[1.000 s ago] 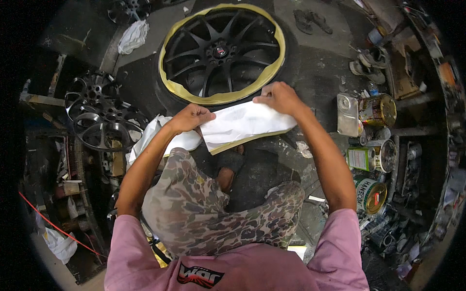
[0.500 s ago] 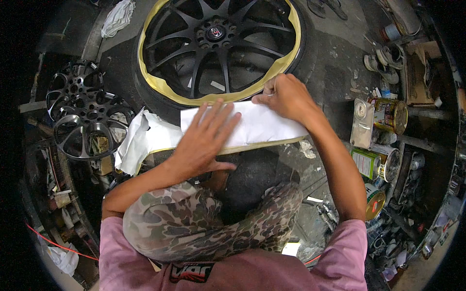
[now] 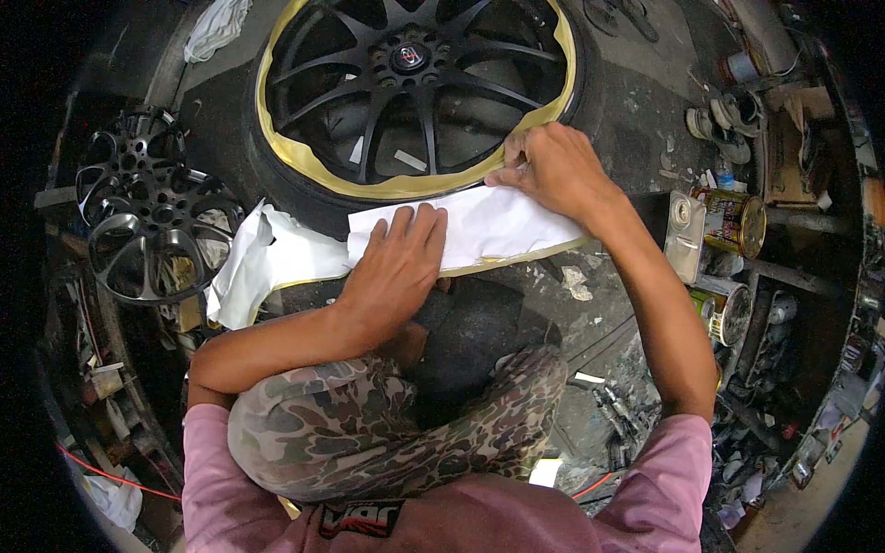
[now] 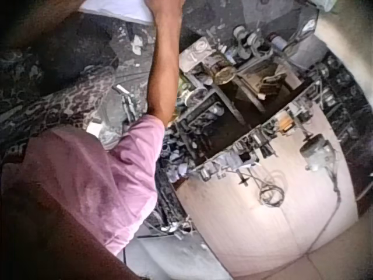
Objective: Preparing and spray-painting a car rim in a workshop.
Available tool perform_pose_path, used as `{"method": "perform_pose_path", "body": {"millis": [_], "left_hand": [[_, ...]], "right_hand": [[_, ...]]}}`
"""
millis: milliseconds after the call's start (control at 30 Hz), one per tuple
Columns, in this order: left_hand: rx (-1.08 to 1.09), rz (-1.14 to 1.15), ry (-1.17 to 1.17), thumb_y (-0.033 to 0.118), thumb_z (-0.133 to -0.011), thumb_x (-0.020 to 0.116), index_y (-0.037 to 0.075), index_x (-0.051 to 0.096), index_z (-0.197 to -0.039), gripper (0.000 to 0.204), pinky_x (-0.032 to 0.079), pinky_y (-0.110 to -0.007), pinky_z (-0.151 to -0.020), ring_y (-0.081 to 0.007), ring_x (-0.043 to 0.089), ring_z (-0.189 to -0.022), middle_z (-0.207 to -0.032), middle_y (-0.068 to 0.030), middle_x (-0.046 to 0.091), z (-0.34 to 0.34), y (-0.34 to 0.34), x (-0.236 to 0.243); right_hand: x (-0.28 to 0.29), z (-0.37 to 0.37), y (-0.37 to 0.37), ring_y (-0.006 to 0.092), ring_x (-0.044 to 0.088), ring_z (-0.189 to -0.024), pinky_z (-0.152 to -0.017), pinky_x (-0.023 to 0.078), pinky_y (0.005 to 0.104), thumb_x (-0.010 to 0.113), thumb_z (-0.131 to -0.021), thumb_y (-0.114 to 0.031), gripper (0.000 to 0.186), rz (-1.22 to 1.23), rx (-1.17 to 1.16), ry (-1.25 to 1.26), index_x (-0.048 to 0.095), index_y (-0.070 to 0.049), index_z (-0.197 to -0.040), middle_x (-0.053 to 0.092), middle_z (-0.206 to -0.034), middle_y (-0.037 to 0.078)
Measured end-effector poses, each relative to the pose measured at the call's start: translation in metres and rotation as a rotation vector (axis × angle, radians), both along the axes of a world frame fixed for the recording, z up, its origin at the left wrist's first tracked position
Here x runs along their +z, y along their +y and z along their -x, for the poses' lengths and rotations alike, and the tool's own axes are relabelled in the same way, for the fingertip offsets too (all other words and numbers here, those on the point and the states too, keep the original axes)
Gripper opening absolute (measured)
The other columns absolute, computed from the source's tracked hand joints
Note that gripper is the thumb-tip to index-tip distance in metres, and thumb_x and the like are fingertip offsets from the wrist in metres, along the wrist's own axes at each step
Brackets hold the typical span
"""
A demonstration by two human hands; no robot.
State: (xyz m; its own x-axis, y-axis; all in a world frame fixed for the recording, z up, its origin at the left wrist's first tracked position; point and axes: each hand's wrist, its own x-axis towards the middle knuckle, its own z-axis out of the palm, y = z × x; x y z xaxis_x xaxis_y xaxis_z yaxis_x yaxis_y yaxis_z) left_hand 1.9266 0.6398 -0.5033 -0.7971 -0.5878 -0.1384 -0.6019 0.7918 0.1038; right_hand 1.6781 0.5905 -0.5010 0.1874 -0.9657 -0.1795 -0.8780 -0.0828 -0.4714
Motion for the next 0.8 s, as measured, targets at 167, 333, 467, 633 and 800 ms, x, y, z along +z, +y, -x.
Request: {"method": "perform_pose_path", "body": {"millis": [167,333,467,633,800], "left_hand": [[0.132,-0.065,0.093,0.009,-0.075,0.073,-0.015,0.052,-0.122,0.057,0.053,-0.046,-0.089,-0.0335,0.055,-0.105,-0.111,-0.0202,0.052,0.008,0.000,-0.004],[0.160,0.023,0.104,0.011,-0.072,0.075,-0.014,0.053,-0.122,0.060,0.053,-0.045,-0.087,-0.0331,0.054,-0.106,-0.109,-0.0184,0.052,0.013,0.002,-0.008],[0.174,-0.019,0.118,0.010,-0.072,0.075,-0.014,0.052,-0.125,0.062,0.052,-0.045,-0.089,-0.0328,0.054,-0.107,-0.110,-0.0177,0.052,0.015,0.002,-0.010],[0.073,0.108,0.093,0.012,-0.081,0.066,-0.013,0.049,-0.131,0.059,0.048,-0.048,-0.100,-0.0341,0.053,-0.116,-0.122,-0.0202,0.052,0.012,0.003,-0.015],[0.042,0.079,0.042,0.013,-0.086,0.061,-0.014,0.046,-0.137,0.060,0.044,-0.052,-0.105,-0.0364,0.048,-0.128,-0.135,-0.0238,0.049,0.005,0.008,-0.016]], "right_hand": [[0.044,0.008,0.031,0.0336,0.059,-0.115,-0.102,0.042,0.0465,0.085,-0.069,-0.040,0.059,0.259,0.120,0.095,0.068,-0.003,-0.112,0.062,-0.120,0.016],[0.023,-0.003,0.090,0.0285,0.054,-0.130,-0.114,0.037,0.0490,0.078,-0.075,-0.035,0.075,0.255,0.313,0.300,0.053,-0.010,-0.142,0.059,-0.132,0.012],[-0.006,0.018,0.081,0.0277,0.056,-0.129,-0.113,0.040,0.0462,0.052,-0.090,-0.011,0.049,0.443,0.312,0.457,0.056,-0.009,-0.139,0.060,-0.134,0.010],[-0.012,0.032,0.071,0.0248,0.055,-0.132,-0.114,0.040,0.0437,0.054,-0.090,-0.013,0.048,0.458,0.386,0.443,0.057,-0.008,-0.138,0.059,-0.139,0.009],[-0.015,0.037,0.065,0.0234,0.052,-0.135,-0.116,0.039,0.0433,0.050,-0.092,-0.014,0.052,0.423,0.468,0.502,0.052,-0.009,-0.144,0.056,-0.143,0.006]]}}
